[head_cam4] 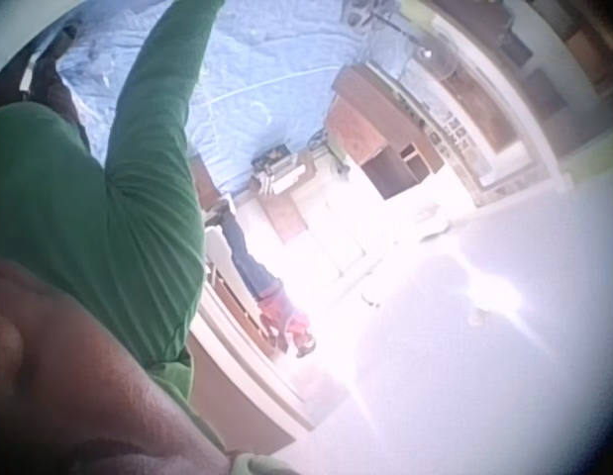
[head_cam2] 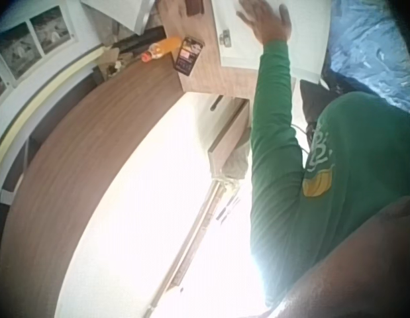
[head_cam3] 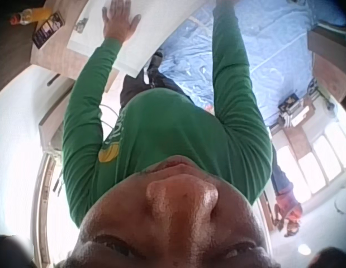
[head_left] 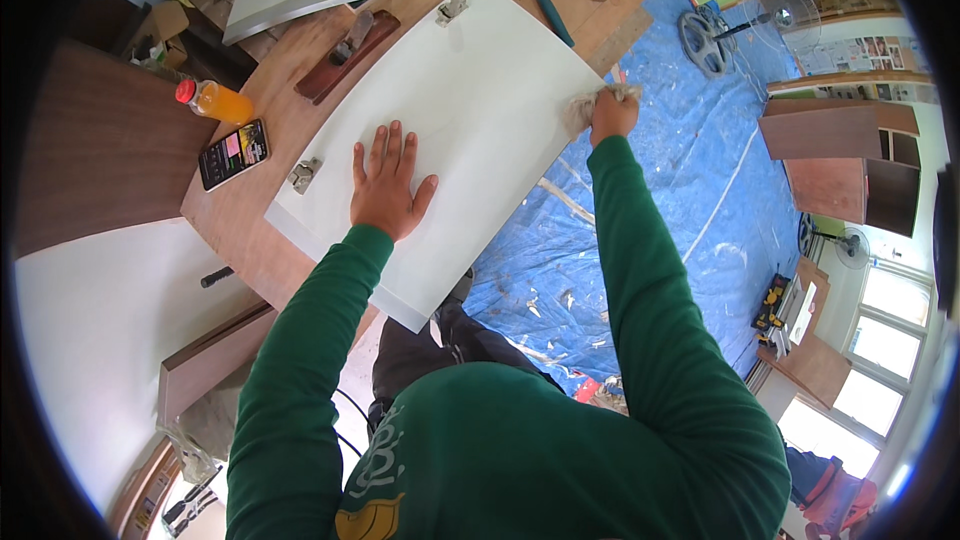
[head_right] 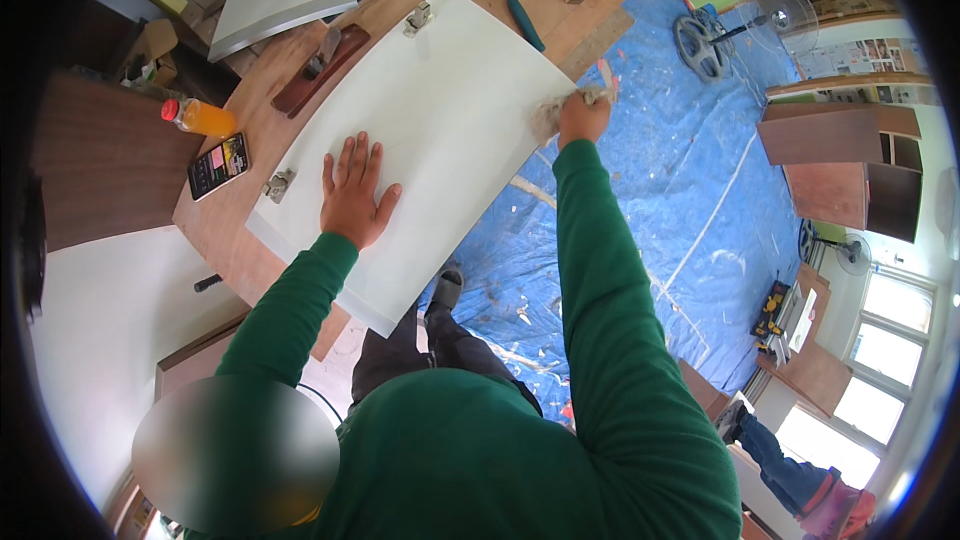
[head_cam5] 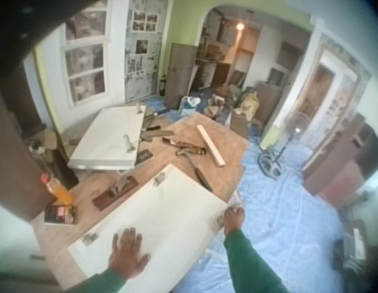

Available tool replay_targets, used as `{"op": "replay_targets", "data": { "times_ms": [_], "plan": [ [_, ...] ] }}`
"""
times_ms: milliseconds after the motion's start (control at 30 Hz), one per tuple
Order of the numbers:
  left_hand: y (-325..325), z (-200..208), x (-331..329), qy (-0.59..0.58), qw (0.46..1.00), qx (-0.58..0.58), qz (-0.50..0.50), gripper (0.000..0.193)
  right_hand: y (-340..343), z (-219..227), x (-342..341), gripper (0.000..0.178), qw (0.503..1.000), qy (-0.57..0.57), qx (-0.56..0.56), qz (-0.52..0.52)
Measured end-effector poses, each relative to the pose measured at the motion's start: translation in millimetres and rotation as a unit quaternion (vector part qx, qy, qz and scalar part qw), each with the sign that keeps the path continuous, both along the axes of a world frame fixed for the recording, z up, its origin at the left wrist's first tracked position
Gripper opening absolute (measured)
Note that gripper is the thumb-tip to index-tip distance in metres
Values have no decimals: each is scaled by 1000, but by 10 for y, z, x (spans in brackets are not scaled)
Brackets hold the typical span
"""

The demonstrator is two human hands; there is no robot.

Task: The person smooths the edge of a white cabinet door with a hand plane, then wipes the surface with a cloth. The person pours liquid from a bottle onto the cloth and continues wiping the door.

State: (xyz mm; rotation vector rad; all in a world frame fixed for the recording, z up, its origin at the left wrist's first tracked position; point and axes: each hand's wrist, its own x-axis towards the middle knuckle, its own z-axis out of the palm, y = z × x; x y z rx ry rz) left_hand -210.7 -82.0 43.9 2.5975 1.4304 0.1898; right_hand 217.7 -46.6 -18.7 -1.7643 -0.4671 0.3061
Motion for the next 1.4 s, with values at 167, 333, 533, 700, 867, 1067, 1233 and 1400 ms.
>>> {"op": "replay_targets", "data": {
  "times_ms": [167, 333, 533, 700, 867, 1067, 1233, 1400],
  "plan": [
    [-18, 17, -120, 31, 999, -12, 20, 74, -459, 22, -954, 17, 983, 163, 81, 27],
    [4, 38, -24, 20, 1000, 0, 4, 75, -64, 156, -264, 12, 993, 75, 91, 18],
    [4, 23, -27, 17, 1000, -6, 4, 75, -86, -72, -150, 10, 992, 98, 75, -2],
    [1, 18, -130, 13, 1000, 7, 16, 74, -111, 172, -525, 11, 983, 177, 53, 18],
    [24, 2, 36, -15, 1000, 18, -11, 73, 103, 175, 173, 11, 989, 134, 59, -34],
    [-29, -9, -133, 5, 1000, 20, 6, 73, -267, 332, -606, 10, 980, 193, 4, 46],
    [9, 28, -9, -10, 1000, 13, -12, 73, 66, 314, 13, 9, 988, 152, 37, 5],
    [-11, -13, -56, 8, 1000, 20, -2, 74, 20, 410, -112, 8, 981, 190, 7, 25]
  ]
}}
